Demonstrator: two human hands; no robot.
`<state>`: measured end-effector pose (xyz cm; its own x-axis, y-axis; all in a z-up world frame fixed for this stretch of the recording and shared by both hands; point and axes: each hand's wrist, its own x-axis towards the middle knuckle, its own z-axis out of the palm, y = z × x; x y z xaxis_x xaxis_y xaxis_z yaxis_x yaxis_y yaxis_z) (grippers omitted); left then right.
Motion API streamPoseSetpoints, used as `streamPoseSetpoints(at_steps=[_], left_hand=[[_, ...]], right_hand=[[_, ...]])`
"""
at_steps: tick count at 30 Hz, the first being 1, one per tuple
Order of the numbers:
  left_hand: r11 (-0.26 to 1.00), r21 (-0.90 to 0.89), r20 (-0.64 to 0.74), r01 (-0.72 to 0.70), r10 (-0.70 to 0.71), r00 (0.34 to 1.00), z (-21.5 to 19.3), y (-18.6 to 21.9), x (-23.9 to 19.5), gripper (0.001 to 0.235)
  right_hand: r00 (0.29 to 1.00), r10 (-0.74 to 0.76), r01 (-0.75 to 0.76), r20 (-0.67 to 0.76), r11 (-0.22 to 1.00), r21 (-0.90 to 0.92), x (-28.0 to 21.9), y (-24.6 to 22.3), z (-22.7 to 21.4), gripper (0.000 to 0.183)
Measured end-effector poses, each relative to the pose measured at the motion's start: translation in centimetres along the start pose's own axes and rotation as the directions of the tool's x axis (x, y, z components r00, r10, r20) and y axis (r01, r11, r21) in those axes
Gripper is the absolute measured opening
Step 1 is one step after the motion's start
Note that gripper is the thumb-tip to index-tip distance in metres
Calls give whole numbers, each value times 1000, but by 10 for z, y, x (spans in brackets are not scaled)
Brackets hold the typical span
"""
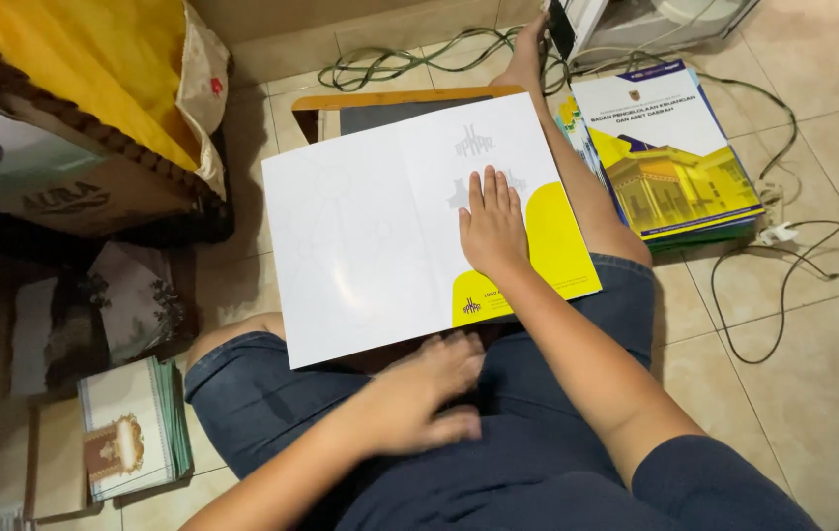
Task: The person is smoothing the center creases of booklets by hand and stacking them.
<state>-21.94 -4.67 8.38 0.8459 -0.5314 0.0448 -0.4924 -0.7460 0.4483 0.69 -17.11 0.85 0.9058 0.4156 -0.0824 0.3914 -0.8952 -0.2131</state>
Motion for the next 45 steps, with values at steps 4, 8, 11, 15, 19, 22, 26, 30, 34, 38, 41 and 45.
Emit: streamPoseSetpoints(at_steps=[4, 8, 11, 15, 19, 22, 26, 30, 34, 38, 41, 45], left_hand=[[786, -607, 102, -116, 222, 970, -41, 48, -20, 34], [813, -452, -82, -367, 371, 925, -23, 42, -6, 8], [950, 243, -136, -198, 235, 962, -22, -8, 31, 14], [999, 39, -149, 6, 0, 989, 42, -44, 50, 10], [946, -205, -31, 252, -263, 964, 30, -64, 85, 22], [932, 52, -428, 360, -305, 851, 41, -135, 106, 24], [683, 0, -271, 730, -703, 658, 8, -125, 107, 54], [665, -25, -262, 747, -725, 637, 12, -123, 107, 54], [693, -9, -323, 721, -684, 653, 20, -141, 109, 56], [705, -4, -305, 710, -677, 670, 23, -137, 105, 60], [691, -16, -263, 723, -700, 664, 27, -148, 108, 59], [684, 17, -238, 729, -705, 668, 30, -150, 108, 61]], right_hand=[[987, -55, 57, -148, 998, 4, 8, 9, 19, 62], [985, -64, 67, -159, 998, 15, 7, 10, 21, 62], [1000, -3, 4, 11, 1000, -29, -2, 0, -5, 57], [1000, -2, 2, 7, 999, -32, -2, -3, -10, 57], [1000, -7, 8, -19, 1000, 6, 0, 4, 3, 58], [999, -10, 10, -33, 1000, 1, -5, -2, -3, 58], [1000, 11, -11, -12, 1000, -7, -5, -6, -10, 57], [997, -49, 49, -56, 999, -2, -5, 4, 3, 59], [902, -431, 432, 22, 901, -43, -20, 1, 8, 67], [779, -604, 619, 168, 783, -56, -43, -4, 17, 64], [821, -569, 570, 52, 822, -6, -11, -12, 18, 62], [869, -495, 493, 3, 863, -110, 64, -33, 16, 55]])
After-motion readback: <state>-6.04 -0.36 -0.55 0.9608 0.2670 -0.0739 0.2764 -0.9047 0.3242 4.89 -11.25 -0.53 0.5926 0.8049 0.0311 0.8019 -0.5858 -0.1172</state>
